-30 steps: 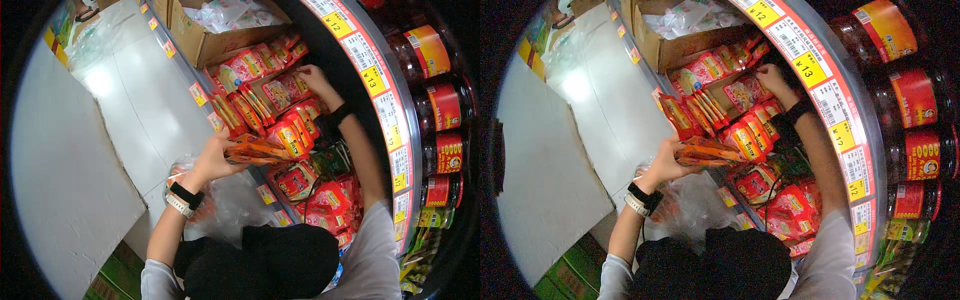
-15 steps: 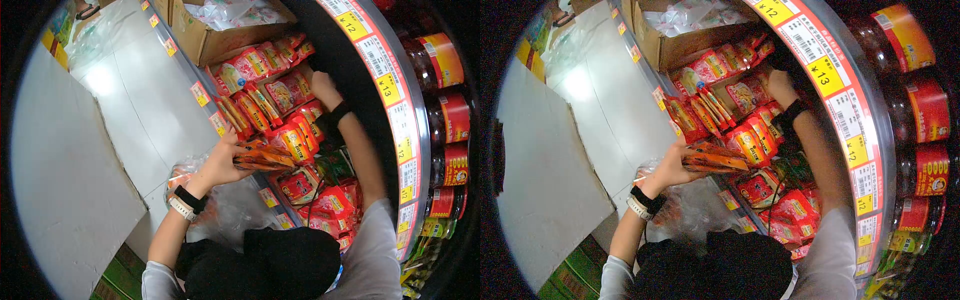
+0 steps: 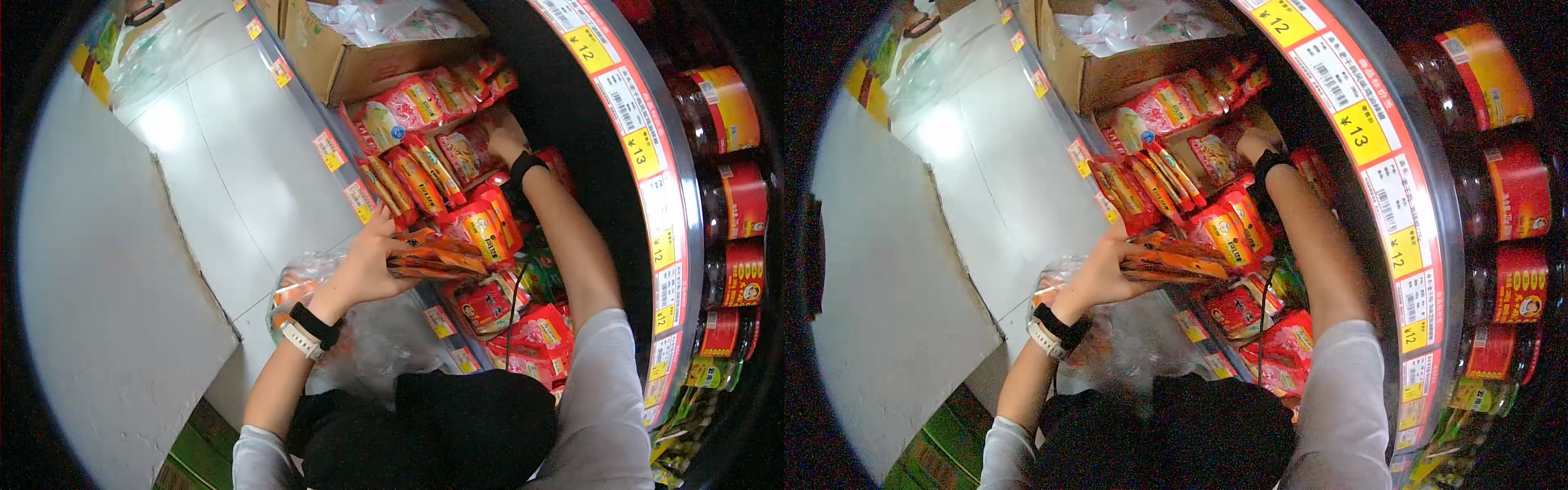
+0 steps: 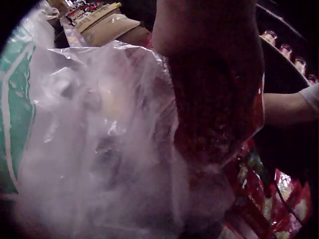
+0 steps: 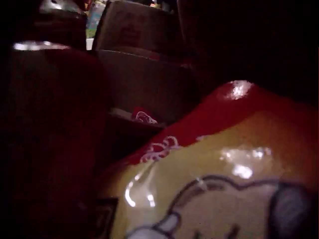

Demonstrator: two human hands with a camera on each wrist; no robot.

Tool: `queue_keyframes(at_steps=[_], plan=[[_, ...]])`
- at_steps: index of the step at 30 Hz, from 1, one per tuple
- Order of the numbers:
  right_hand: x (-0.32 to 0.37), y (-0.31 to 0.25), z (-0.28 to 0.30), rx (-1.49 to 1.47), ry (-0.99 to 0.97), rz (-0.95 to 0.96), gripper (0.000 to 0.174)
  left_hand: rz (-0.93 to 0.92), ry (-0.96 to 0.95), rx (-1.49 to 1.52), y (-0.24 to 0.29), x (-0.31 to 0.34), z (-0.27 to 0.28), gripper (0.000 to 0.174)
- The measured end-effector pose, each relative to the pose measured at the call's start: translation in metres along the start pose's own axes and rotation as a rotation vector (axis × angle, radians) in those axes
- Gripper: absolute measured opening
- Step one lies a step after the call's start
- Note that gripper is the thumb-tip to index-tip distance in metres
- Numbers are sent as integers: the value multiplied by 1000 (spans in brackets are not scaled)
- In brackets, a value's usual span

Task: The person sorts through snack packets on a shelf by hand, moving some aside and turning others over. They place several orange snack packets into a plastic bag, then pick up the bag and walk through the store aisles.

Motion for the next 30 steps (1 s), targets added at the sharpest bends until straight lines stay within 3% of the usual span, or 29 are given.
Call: queue_keyframes(at_steps=[2, 4, 9, 13, 15, 16, 19, 21, 22, 24, 29, 30], plan=[[-33, 7, -40, -13, -145, 116, 35, -19, 6, 4, 1, 0, 1, 37], [-33, 7, -44, -18, -219, 168, 37, -17, -8, -10, 2, -1, -1, 37], [30, -25, 24, -559, -349, 147, 72, 19, -9, 29, -3, -1, -6, 39], [35, -19, 17, -692, -397, 160, 92, 25, -4, 21, -4, -1, -5, 40], [24, -3, -3, -848, -244, -30, 111, 25, -8, 12, -4, -1, -5, 40], [22, -3, -4, -847, -240, -30, 111, 28, -15, 2, -4, -1, -5, 40], [43, -32, 25, -771, -451, 74, 120, -75, 31, -112, 3, -2, -3, 49], [50, -50, 34, -852, -641, 239, 122, -23, 9, -42, 2, -2, -4, 45], [51, -54, 35, -853, -641, 241, 122, 28, -6, 27, -1, -2, -5, 42], [41, -48, 42, -549, -326, 162, 117, 46, -7, 30, -3, 0, -4, 43], [30, -50, 21, -424, -385, 140, 129, 43, -4, 73, -1, 0, -2, 46], [32, -44, 20, -581, -260, 101, 130, 47, -4, 85, 0, 0, -2, 47]])
Point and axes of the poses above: each hand's wrist, its own x-axis away from the middle knuckle, its own z-axis out of the back of the hand, y = z × x, the point moved 6 cm from there along -x, towards the middle knuckle, and after that the axes turned 3 degrees about x, right-handed, at the moved point
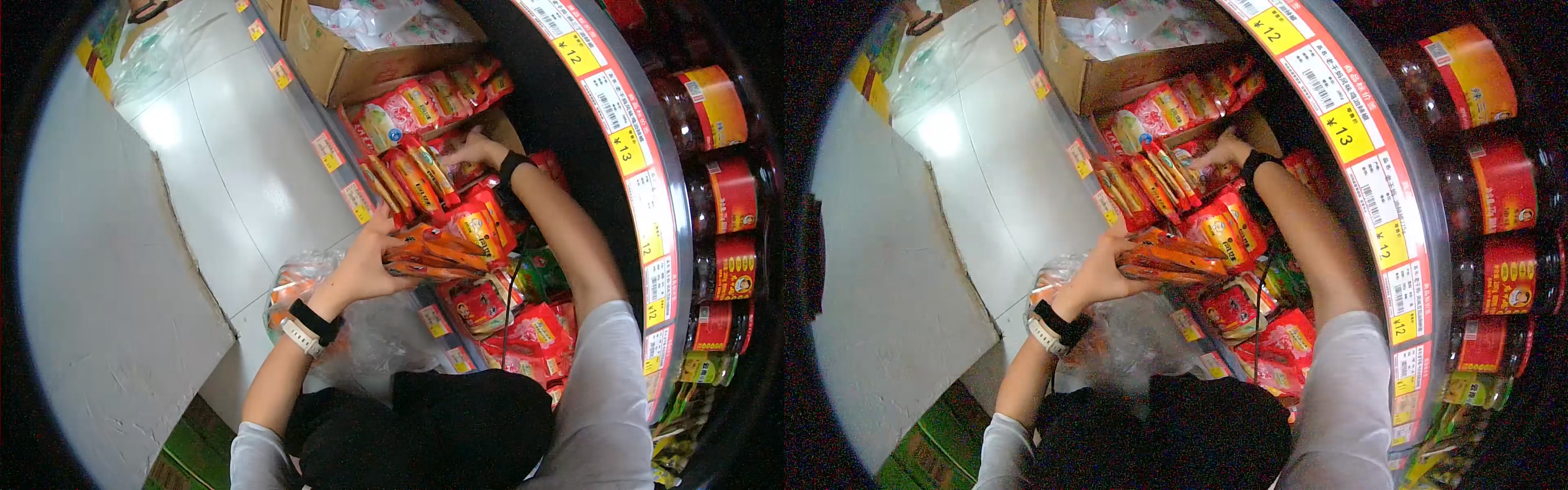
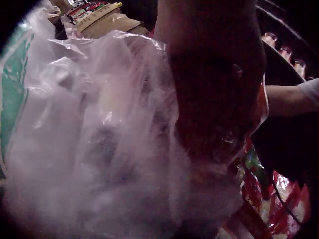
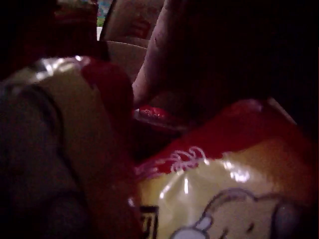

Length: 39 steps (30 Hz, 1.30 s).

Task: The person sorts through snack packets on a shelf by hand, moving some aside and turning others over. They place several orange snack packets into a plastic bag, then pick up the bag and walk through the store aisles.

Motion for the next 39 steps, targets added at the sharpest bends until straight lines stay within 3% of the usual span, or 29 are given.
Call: queue_keyframes(at_steps=[1, 2, 3, 5, 6, 8, 9, 13, 17, 18, 20, 24, 26, 27, 29, 32, 34, 36, 37, 38, 39], plan=[[2, 7, 4, -149, 133, 21, 131, 5, 0, 11, 1, 0, 0, 48], [10, 6, 13, -146, 134, 26, 131, 5, 5, 10, 0, -1, 0, 48], [21, 4, 16, -226, -72, 3, 130, -6, -5, 24, -1, -2, -1, 47], [35, 3, 11, -411, -231, 24, 105, -11, -15, 40, -1, -4, -1, 46], [28, 11, 13, -412, -232, 23, 105, -46, -25, -34, 2, -6, -1, 45], [24, 9, 20, -609, -377, 38, 71, -83, -35, -109, 5, -7, -2, 43], [33, 12, 35, -528, -261, -53, 45, -87, -26, -142, 4, -7, -3, 43], [30, 20, 41, -375, -115, 100, 46, -50, -65, -172, -1, -8, -9, 43], [18, 14, 14, -186, -165, 26, 75, -95, -2, -121, 4, -6, -5, 43], [14, 13, 10, -190, -165, 31, 75, -96, 10, -104, 5, -6, -3, 44], [6, 10, 17, 241, 57, 34, 70, -99, 28, -91, 6, -6, 0, 45], [-1, 20, 13, 228, 13, 25, 64, -67, 10, -63, 2, -5, -3, 46], [-9, 20, 9, 330, -8, 21, 53, -65, -1, -70, 3, -6, -5, 47], [-34, 45, 2, 326, -6, 19, 53, -68, 12, -48, 5, -6, -5, 47], [-91, 83, -8, 256, 262, 403, 36, -66, 29, -26, 6, -7, -4, 47], [39, 1, 58, 71, 248, 203, 23, -80, 48, -38, 3, -6, 0, 41], [49, 1, 57, -31, 231, 309, 23, -127, 14, -103, 0, -8, -2, 45], [80, -22, 46, -445, -79, 538, 12, -103, -51, -100, -7, -15, -4, 44], [89, -26, 36, -508, -216, 439, 27, -90, -88, -97, -8, -16, -8, 44], [98, -32, 29, -656, -220, 358, 13, -77, -126, -95, -8, -17, -11, 43], [101, -34, 30, -651, -237, 366, 16, -84, -60, -44, -4, -18, -10, 39]])
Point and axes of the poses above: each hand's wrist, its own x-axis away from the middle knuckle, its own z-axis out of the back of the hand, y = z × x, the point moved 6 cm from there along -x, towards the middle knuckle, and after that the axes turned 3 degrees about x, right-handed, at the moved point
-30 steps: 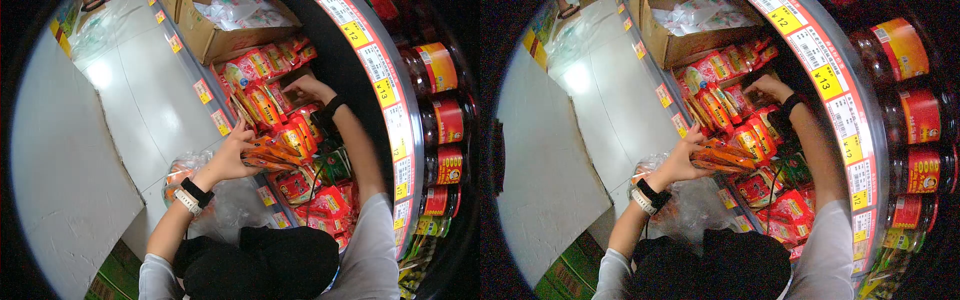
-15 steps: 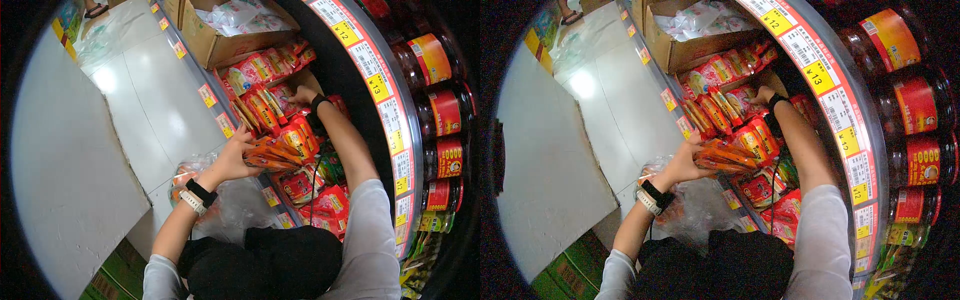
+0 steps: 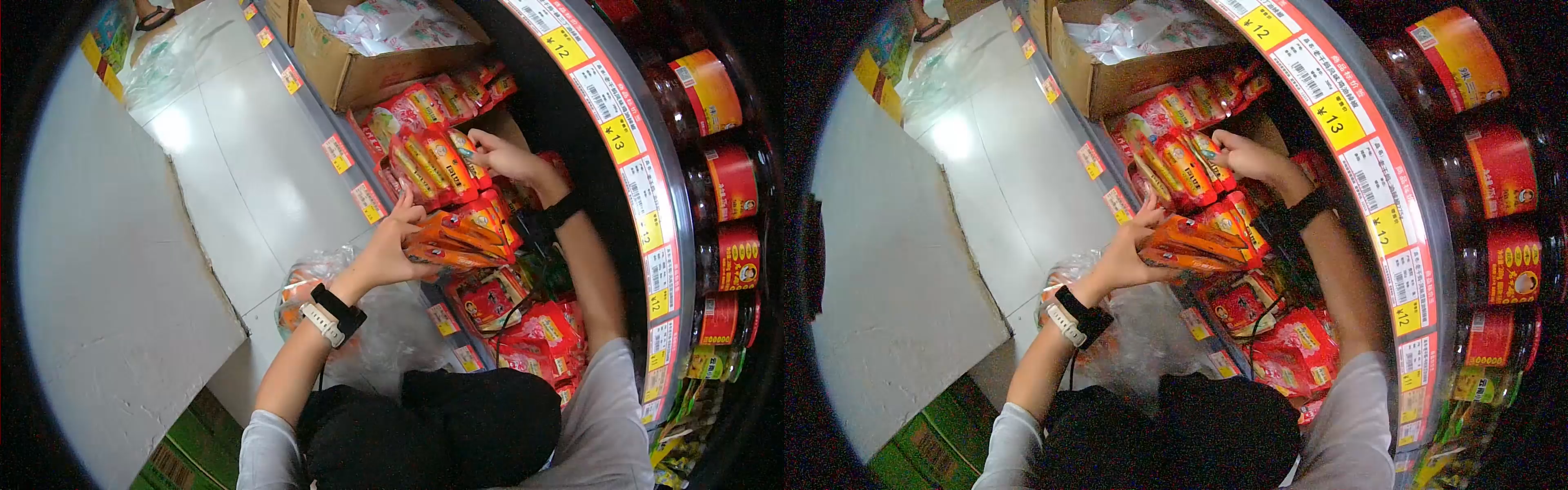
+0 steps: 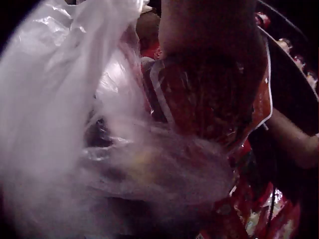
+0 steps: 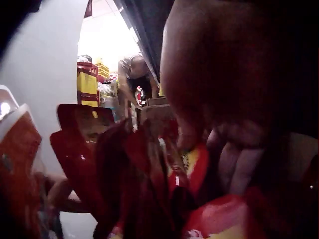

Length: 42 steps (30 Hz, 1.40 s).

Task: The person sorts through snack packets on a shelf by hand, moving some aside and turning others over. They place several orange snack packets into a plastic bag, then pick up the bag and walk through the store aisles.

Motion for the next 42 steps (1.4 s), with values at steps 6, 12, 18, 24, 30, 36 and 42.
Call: queue_keyframes(at_steps=[6, 12, 18, 24, 30, 36, 42], plan=[[-1, 18, -5, -284, 53, -45, 57, -8, 124, 78, 0, 1, -2, 37], [-14, 11, -8, -417, 7, 34, 72, 27, 54, 15, -13, 6, 0, 48], [24, -42, -38, -322, -205, 31, 73, 41, -17, -39, -9, 4, 1, 44], [14, -40, -53, 81, -87, 157, 65, -4, 65, 28, -8, 8, 1, 40], [3, -14, -28, -184, -104, -4, 57, 27, 113, -90, -1, 22, 9, 43], [-20, 15, -10, -16, 95, -44, 49, 44, 99, -174, -1, 30, 13, 40], [17, -33, 5, 273, 384, 347, 35, 110, 116, -16, -6, 32, 14, 40]])
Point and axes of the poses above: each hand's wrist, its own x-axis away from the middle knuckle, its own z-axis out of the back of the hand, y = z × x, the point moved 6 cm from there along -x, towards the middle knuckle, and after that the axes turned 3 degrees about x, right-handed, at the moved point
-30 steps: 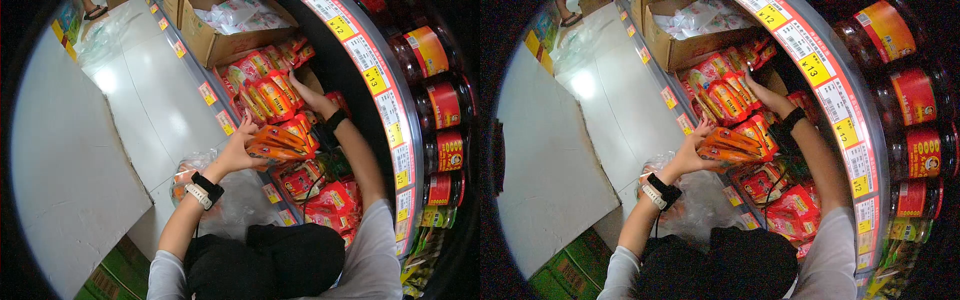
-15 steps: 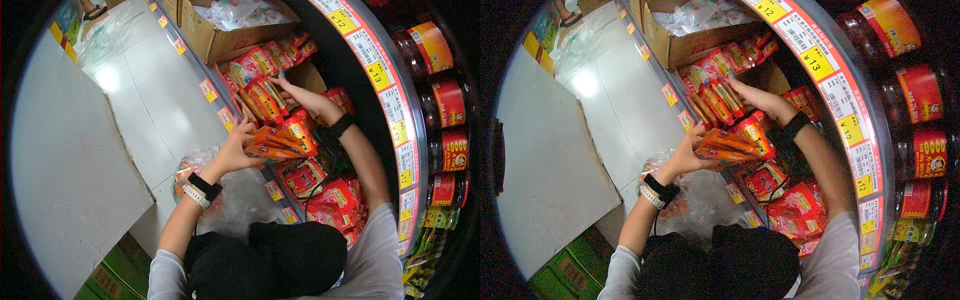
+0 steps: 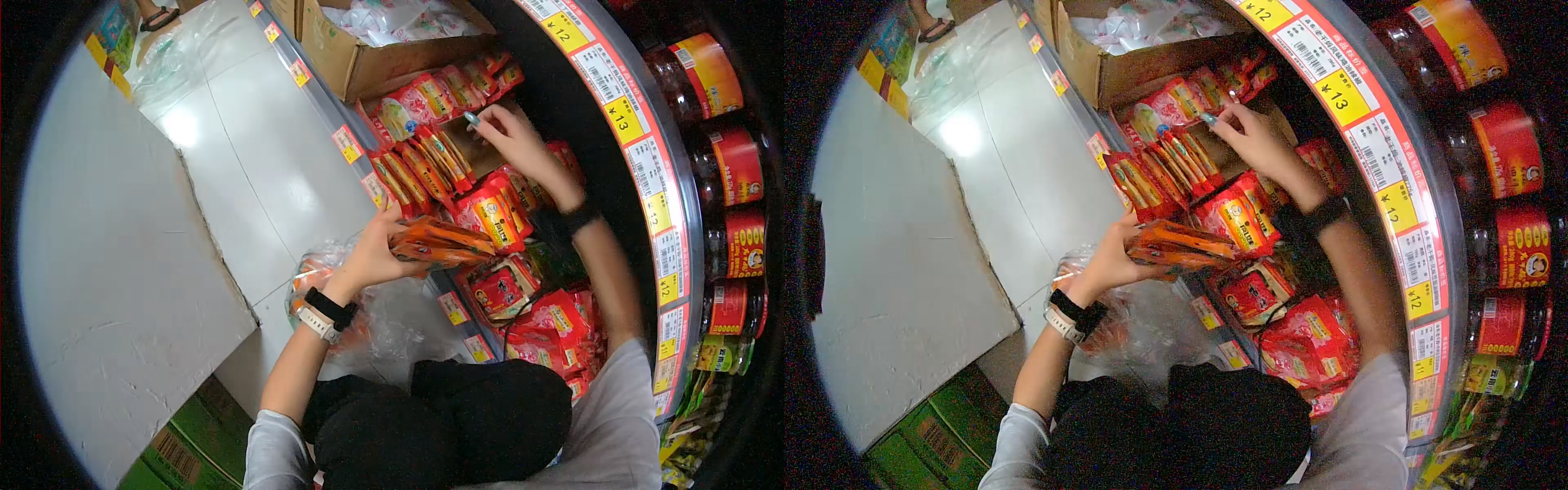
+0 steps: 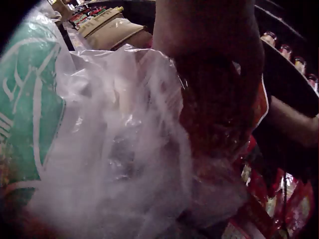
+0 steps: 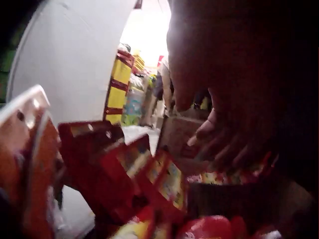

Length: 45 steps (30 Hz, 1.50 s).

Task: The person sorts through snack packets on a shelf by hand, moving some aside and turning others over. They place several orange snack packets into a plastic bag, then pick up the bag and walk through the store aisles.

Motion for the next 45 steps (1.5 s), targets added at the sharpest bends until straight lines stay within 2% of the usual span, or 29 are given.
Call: queue_keyframes(at_steps=[1, 2, 3, 4, 5, 6, 7, 8, 10, 11, 14, 16, 17, 19, 21, 23, 25, 26, 27, 29, 30, 31, 33, 36, 40, 42, 45], plan=[[15, -34, 7, -65, 16, 62, 32, 24, -15, 14, -2, 1, -1, 40], [30, -59, 5, -29, -56, 19, 34, 26, -15, 16, -1, 0, -1, 40], [45, -78, -1, 8, -126, -24, 36, -31, 6, 42, 4, -2, 0, 40], [58, -93, -9, 117, -189, 48, 43, -90, 25, 67, 9, -2, 1, 40], [70, -103, -18, 226, -251, 117, 50, -92, 20, 68, 9, -2, 1, 40], [80, -103, -28, 277, -290, 110, 52, -21, -1, 167, 4, -1, 0, 40], [88, -102, -38, 326, -330, 100, 56, 53, -23, 267, 0, 0, -2, 40], [91, -103, -47, 352, -399, 18, 68, 52, -29, 267, 1, 1, -2, 40], [93, -90, -63, 319, -317, -6, 70, 164, 7, 402, -5, 4, -3, 41], [93, -88, -67, 269, -262, -1, 70, 163, 5, 403, -8, 5, -3, 41], [96, -85, -68, 310, -162, -58, 67, 226, -42, 246, -12, 4, -4, 44], [97, -88, -63, 332, -127, -3, 65, 337, -23, 575, 1, 2, -5, 46], [98, -90, -59, 355, -91, 50, 63, 334, -22, 575, 7, 1, -1, 46], [99, -90, -53, 322, -84, 103, 64, 91, -56, 201, 27, -4, 8, 56], [100, -94, -49, 286, -77, 160, 66, 125, -88, 232, 20, -6, 5, 56], [103, -90, -49, 326, -121, 100, 67, 162, -120, 261, 10, -6, 3, 57], [103, -87, -47, 255, -99, 146, 67, 119, -151, 186, 3, -3, 4, 45], [106, -87, -45, 181, -78, 189, 67, 120, -155, 187, 0, -2, 2, 45], [109, -87, -41, 183, -76, 188, 67, 204, -85, 406, -7, 0, 3, 41], [113, -81, -32, 151, -117, 101, 63, 277, -6, 626, -24, -2, 5, 40], [117, -78, -23, 78, -77, 111, 59, 170, 22, 679, -26, -7, 10, 39], [123, -64, -13, 89, -96, 27, 58, 64, 50, 730, -28, -9, 14, 40], [131, -46, 11, -255, -48, -81, 59, 125, 94, 730, -27, -6, 14, 38], [139, -38, 76, -88, 217, -175, 58, 187, 104, 648, -44, -2, 10, 30], [113, -39, 116, 336, 612, -77, 55, 104, 121, 811, -32, -10, 3, 25], [93, -27, 118, 570, 706, -54, 54, 59, 119, 852, -30, -9, 5, 22], [70, -8, 112, 839, 737, -64, 52, 180, 109, 664, -35, -6, 10, 21]])
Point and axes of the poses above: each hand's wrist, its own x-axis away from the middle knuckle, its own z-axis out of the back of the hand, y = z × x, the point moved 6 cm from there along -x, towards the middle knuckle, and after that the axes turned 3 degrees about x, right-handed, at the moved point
